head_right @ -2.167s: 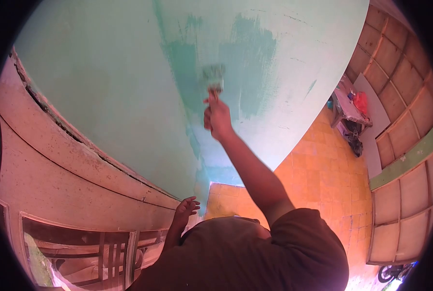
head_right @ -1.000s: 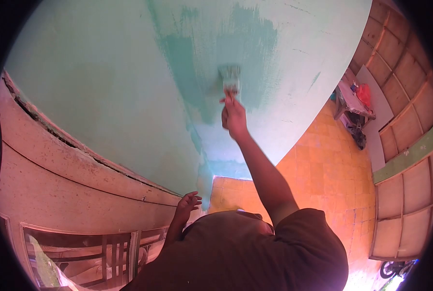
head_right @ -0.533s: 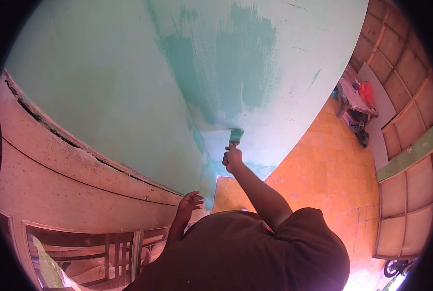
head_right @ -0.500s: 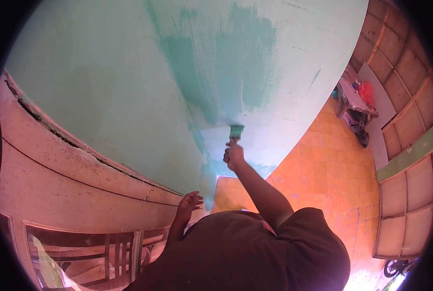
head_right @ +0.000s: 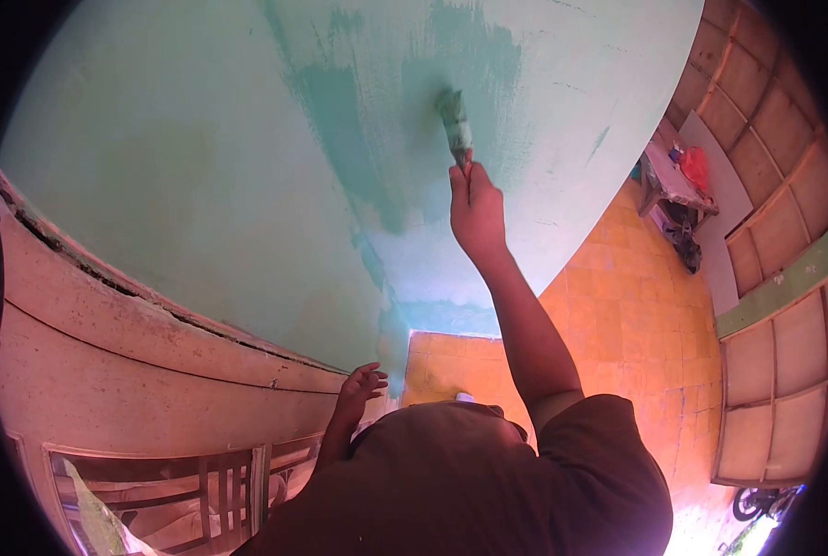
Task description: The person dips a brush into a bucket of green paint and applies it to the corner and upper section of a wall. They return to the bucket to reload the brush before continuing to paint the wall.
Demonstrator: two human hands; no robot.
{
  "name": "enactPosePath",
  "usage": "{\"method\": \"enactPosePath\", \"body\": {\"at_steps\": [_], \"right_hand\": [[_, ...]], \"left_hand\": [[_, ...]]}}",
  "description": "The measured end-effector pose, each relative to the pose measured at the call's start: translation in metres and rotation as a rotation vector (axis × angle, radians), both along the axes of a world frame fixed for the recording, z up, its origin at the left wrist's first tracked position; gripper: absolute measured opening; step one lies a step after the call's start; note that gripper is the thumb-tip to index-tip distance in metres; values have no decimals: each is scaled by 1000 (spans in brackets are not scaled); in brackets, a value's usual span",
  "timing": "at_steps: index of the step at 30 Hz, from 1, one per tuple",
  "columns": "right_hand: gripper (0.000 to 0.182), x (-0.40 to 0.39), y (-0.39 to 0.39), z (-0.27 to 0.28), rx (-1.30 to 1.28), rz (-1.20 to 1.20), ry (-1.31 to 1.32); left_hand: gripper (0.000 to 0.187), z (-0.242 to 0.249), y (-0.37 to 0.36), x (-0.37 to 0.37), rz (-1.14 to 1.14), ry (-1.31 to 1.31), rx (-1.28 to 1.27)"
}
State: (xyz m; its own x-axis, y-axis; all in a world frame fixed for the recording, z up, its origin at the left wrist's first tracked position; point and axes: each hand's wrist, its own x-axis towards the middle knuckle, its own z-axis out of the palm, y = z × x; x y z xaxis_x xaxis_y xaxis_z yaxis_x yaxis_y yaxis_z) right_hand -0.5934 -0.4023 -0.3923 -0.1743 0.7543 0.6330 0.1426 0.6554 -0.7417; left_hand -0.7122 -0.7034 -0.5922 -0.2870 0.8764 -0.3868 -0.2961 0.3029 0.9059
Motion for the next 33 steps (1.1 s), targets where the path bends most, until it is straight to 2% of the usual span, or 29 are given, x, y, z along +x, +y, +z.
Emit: {"method": "enactPosePath", "body": {"at_steps": [2, 5, 9, 11, 13, 14, 15, 17, 18, 20, 22, 26, 27, 28, 29, 31, 33], "right_hand": [[17, 1, -4, -27, 11, -129, -128], [17, 4, -10, -91, -196, -177, -268], [22, 7, -23, -170, -364, -143, -343], [26, 10, -22, -212, -344, -129, -410], [28, 10, -28, -208, -1054, 85, -288], [26, 9, -32, -199, -1396, 227, -21], [26, 5, -31, -193, -1392, 229, -23], [25, -7, -25, -176, -1693, 489, 339], [25, -17, -18, -165, -1732, 567, 435], [25, -39, -11, -120, -1716, 763, 588], [26, -57, -13, -57, -1639, 867, 615], [25, -73, -31, 44, -1329, 866, 547], [26, -73, -40, 65, -1158, 848, 491], [28, -73, -46, 81, -989, 828, 433], [28, -75, -44, 91, -993, 834, 426], [29, -80, -29, 105, -622, 692, 438], [28, -79, -16, 97, -627, 685, 426]], "left_hand": [[38, 0, 1, 0, -2, 4, -11], [38, -2, 1, 0, -1, 1, -16], [38, -4, 1, -1, -8, 4, -8], [38, -5, 3, -2, -7, 10, -6], [39, -7, 4, -2, -1, 3, 8], [39, -6, 4, -2, 1, 4, 13], [39, -5, 4, -1, 1, -3, 13], [38, -4, 3, 0, 1, -13, 14], [38, -4, 3, 1, -2, -4, 10], [38, -4, 3, 1, -1, 4, 10], [37, -5, 3, 1, 7, 3, 7], [39, 1, 1, 1, 27, -7, 23], [39, 0, -1, 0, 41, -4, 19], [39, -1, -2, -1, 57, -4, 14], [39, -2, -4, -1, 66, -8, 13], [40, -4, -9, -1, 71, -7, 21], [40, -5, -12, 1, 78, -9, 10]]}}
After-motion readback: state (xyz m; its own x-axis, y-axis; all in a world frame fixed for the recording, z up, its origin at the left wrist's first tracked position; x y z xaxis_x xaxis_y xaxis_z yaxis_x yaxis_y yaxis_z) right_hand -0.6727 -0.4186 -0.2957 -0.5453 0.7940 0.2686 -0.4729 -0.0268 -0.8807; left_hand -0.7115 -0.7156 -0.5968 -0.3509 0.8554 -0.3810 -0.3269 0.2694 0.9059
